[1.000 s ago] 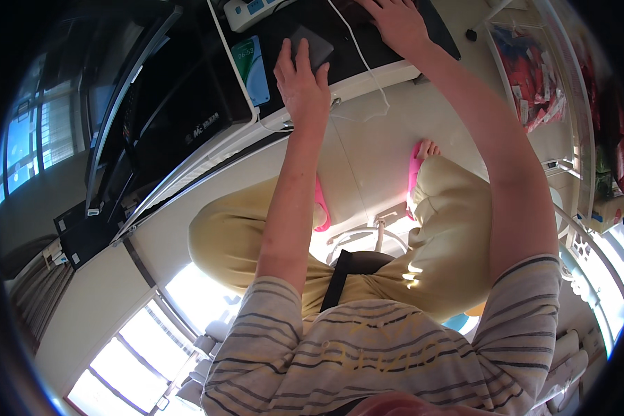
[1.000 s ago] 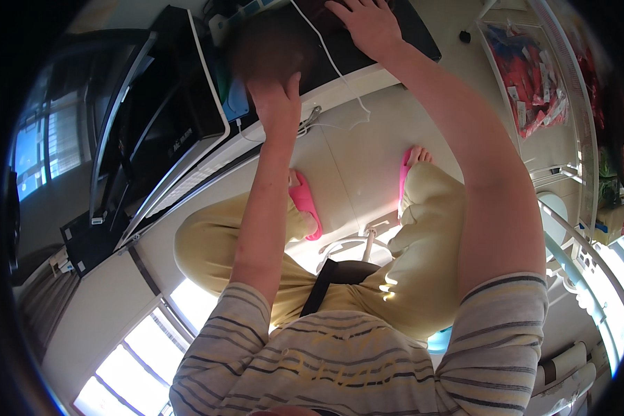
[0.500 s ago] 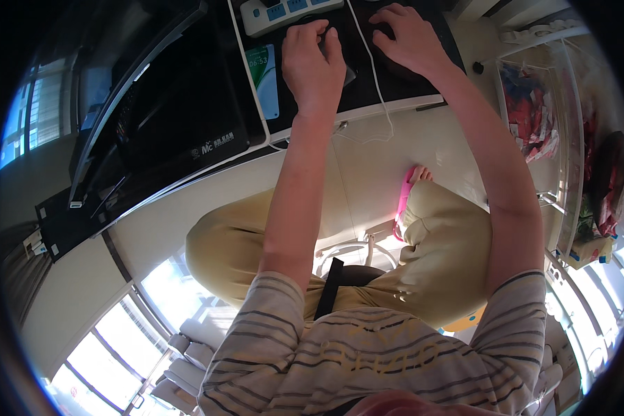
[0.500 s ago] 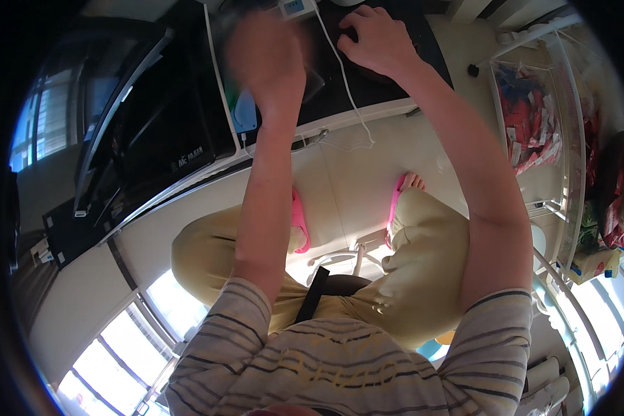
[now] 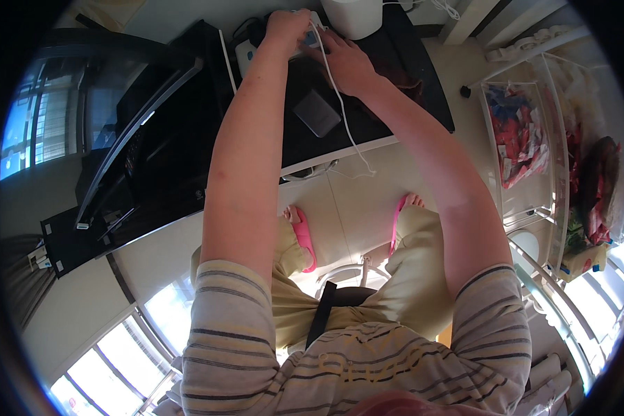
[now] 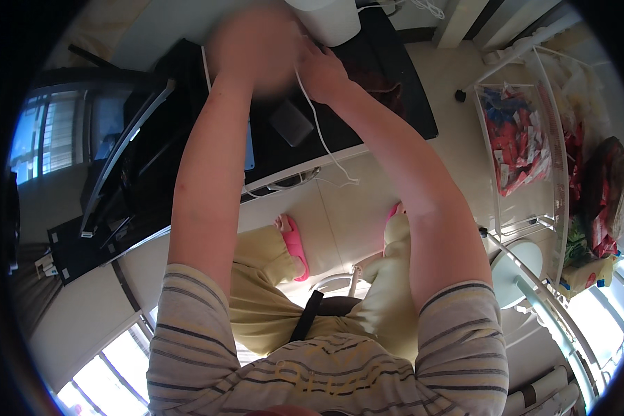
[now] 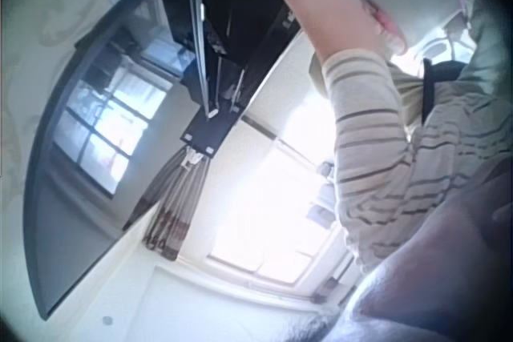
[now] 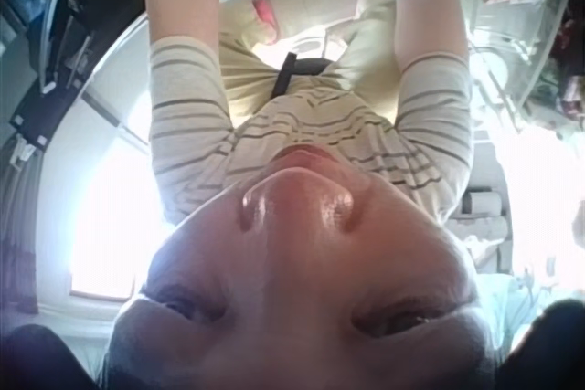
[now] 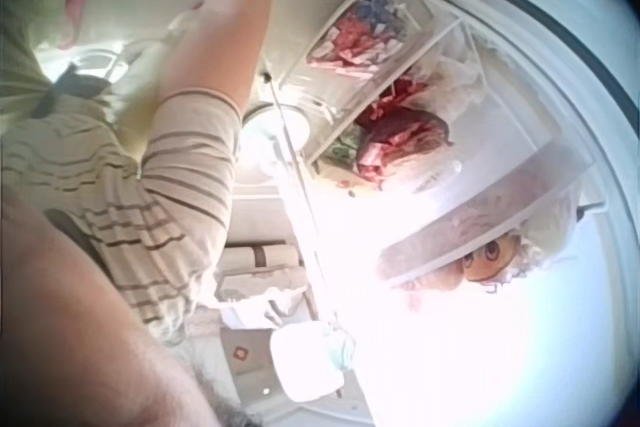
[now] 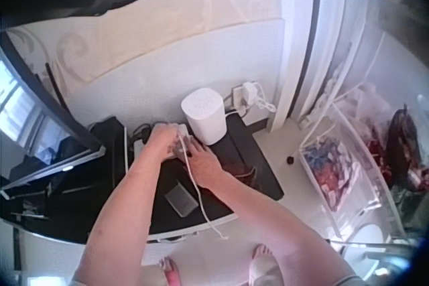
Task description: The person sits on the floor and cleans a black TV stand using a brown cloth. They first organize a power strip and a white charger, then wipe the top surface of the stand, moving a remote control and a digital clock to clean underneath them. The person continues to wipe the front and side edges of the stand.
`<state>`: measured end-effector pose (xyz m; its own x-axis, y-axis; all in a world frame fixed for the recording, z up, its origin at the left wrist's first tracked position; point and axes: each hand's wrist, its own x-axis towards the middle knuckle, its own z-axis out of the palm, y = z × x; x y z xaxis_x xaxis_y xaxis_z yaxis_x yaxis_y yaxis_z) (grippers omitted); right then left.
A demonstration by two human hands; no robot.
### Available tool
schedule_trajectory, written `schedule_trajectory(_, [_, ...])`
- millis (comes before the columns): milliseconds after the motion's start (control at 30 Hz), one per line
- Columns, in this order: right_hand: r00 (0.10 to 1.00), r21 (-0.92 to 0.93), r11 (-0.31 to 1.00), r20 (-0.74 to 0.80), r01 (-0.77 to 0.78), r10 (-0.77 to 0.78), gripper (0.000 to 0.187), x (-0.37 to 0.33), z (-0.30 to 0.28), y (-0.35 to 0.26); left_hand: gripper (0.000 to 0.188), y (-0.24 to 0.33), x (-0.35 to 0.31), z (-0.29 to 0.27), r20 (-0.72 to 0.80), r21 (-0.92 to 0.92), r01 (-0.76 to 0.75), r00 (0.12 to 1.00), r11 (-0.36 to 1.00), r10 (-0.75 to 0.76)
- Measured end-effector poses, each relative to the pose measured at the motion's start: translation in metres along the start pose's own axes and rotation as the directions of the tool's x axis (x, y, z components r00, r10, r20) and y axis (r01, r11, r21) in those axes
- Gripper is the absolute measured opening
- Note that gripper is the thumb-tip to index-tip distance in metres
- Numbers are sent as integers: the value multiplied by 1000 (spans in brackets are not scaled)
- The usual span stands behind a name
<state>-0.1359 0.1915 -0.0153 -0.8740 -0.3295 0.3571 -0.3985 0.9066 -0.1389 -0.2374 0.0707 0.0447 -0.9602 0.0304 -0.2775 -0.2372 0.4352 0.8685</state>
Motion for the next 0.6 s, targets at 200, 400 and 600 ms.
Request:
schedule_trajectory(200, [997,-67,998,67,-22,27,51,-1,-4,-7,33,26,32,-31,-115,-75,44,992,996,-52])
schedule_trajectory(400, [1000,4,1000,0,-18,18,53,-2,-4,-5,37,115,14,-60,-205,57,-55,977,997,65])
schedule_trajectory(600, [999,194,981,-50,11,-2,46,-4,-12,11,30,97,-128,-18,78,-30,-314,946,949,316])
